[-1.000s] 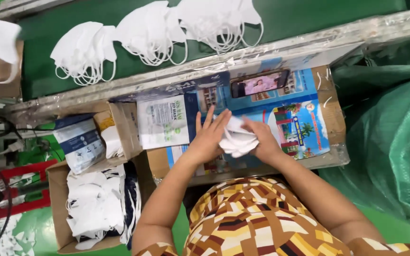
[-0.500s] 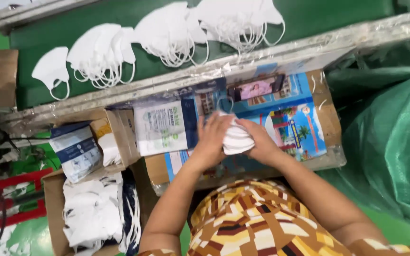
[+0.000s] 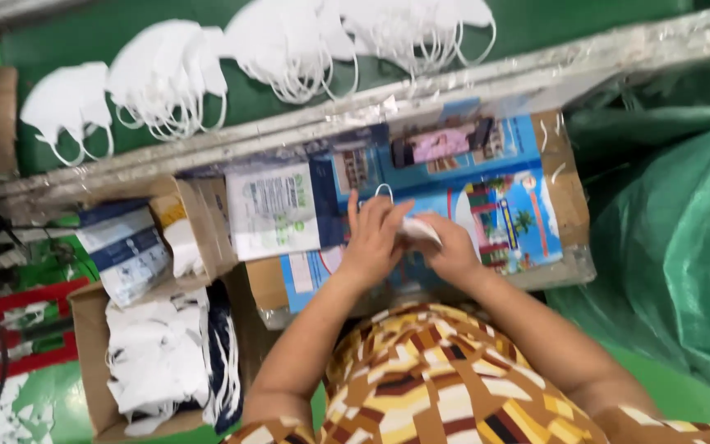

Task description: The person places face masks into individual plastic pouches and seals the pouches by hand.

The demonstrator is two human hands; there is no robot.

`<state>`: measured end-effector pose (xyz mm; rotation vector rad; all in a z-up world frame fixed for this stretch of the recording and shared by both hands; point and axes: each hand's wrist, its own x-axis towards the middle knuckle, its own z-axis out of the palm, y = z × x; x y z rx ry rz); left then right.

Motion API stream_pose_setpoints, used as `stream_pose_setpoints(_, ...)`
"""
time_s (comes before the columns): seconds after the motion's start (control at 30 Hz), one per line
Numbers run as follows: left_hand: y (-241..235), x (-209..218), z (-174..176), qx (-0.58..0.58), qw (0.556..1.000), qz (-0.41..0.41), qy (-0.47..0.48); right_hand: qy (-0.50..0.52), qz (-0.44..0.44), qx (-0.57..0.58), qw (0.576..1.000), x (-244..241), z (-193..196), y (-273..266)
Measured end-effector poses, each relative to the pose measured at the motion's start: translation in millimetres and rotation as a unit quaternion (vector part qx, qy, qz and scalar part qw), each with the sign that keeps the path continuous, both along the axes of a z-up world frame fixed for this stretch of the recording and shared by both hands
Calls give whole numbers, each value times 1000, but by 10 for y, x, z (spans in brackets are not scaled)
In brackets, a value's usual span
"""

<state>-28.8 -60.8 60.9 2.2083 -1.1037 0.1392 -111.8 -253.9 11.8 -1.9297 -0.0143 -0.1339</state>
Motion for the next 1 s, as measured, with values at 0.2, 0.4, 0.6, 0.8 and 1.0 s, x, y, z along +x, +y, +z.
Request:
stream_pose_setpoints(0.2,153,179,343,62,998,-7,23,-109,-6,-79,991,162,423,-17)
stream_pose_setpoints(0.4,-32,96,173,104,995,4,11,-101,52,-30,993,166,396,45)
stream_pose_setpoints(0.6,-28,10,392,-8,992,-110,59,27,155,0,988,161,133,-255)
stream_pose_setpoints(0.8,610,359,-12,0,977,211,-27,94,249,139,954,-71,899,-919)
stream_pose_setpoints(1.0,603,575,-446,209,926,301,87,179,15,-44,983,112,737,-694)
